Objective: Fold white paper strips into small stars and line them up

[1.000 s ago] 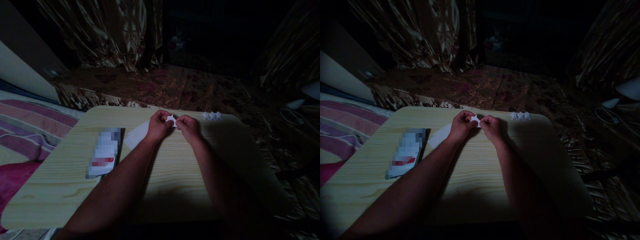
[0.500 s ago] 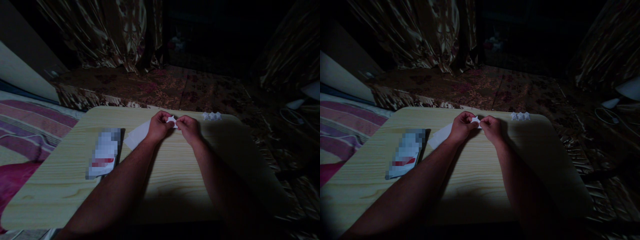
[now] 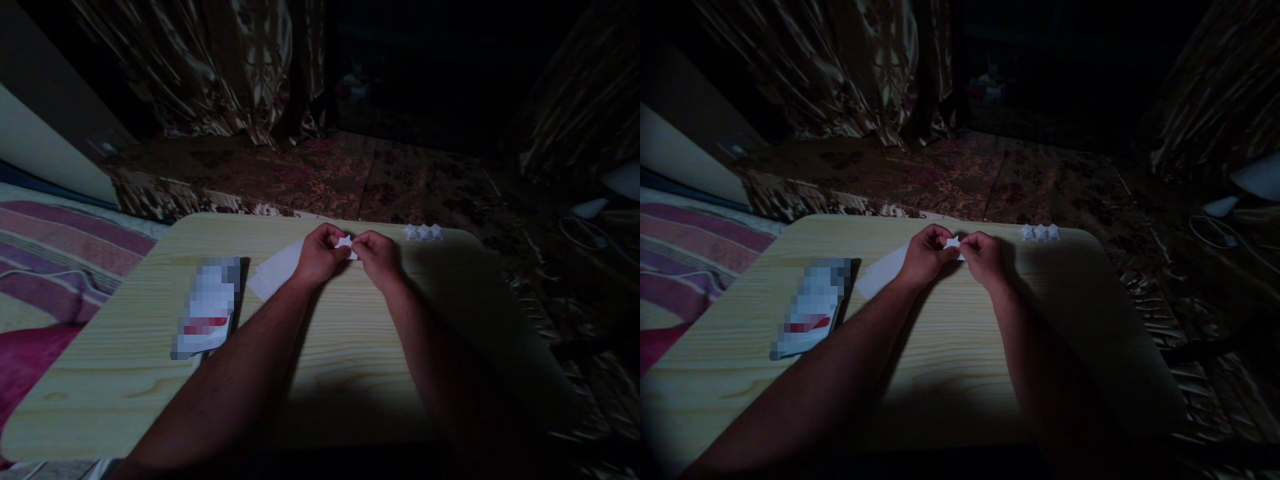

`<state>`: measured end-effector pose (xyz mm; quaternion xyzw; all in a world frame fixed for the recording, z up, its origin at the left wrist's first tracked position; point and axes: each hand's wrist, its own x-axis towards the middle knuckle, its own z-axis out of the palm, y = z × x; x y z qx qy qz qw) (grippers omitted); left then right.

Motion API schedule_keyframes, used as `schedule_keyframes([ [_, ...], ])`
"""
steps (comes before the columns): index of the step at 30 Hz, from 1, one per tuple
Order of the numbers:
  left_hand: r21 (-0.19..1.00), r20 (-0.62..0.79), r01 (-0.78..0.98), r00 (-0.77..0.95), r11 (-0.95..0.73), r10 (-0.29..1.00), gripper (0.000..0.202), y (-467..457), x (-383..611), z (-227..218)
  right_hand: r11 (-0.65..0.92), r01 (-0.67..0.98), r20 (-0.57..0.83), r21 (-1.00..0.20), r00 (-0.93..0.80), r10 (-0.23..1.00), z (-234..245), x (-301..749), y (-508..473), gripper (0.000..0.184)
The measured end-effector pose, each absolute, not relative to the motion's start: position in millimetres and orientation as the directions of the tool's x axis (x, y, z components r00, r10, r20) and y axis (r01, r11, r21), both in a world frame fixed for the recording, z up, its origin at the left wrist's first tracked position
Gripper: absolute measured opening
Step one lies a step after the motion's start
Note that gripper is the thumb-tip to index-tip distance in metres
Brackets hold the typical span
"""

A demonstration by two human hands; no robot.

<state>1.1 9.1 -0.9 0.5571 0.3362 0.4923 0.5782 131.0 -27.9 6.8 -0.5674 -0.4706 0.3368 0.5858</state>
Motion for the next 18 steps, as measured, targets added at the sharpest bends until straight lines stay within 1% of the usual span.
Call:
schedule_keyframes([
  [5, 0.969, 0.176, -0.219, 0.294, -0.113, 0.939, 0.03, 8.7, 1.4, -2.6, 0.133, 0.109, 0.162, -0.985, 0.332, 0.929, 5.2, 130.7, -27.0, 0.012],
  [11, 0.974, 0.183, -0.188, 0.311, -0.129, 0.933, 0.032, 8.1, 1.3, -2.0, 0.138, 0.146, 0.18, -0.98, 0.333, 0.926, 5.6, 130.7, -26.9, 0.011],
  [15, 0.974, 0.158, -0.206, 0.313, -0.095, 0.936, 0.033, 8.7, 0.9, -1.4, 0.124, 0.112, 0.155, -0.986, 0.335, 0.93, 5.8, 130.2, -26.7, 0.014],
  [18, 0.977, 0.168, -0.183, 0.32, -0.113, 0.932, 0.033, 9.7, 0.7, -3.4, 0.122, 0.1, 0.148, -0.988, 0.326, 0.934, 5.9, 130.2, -27.0, 0.014],
])
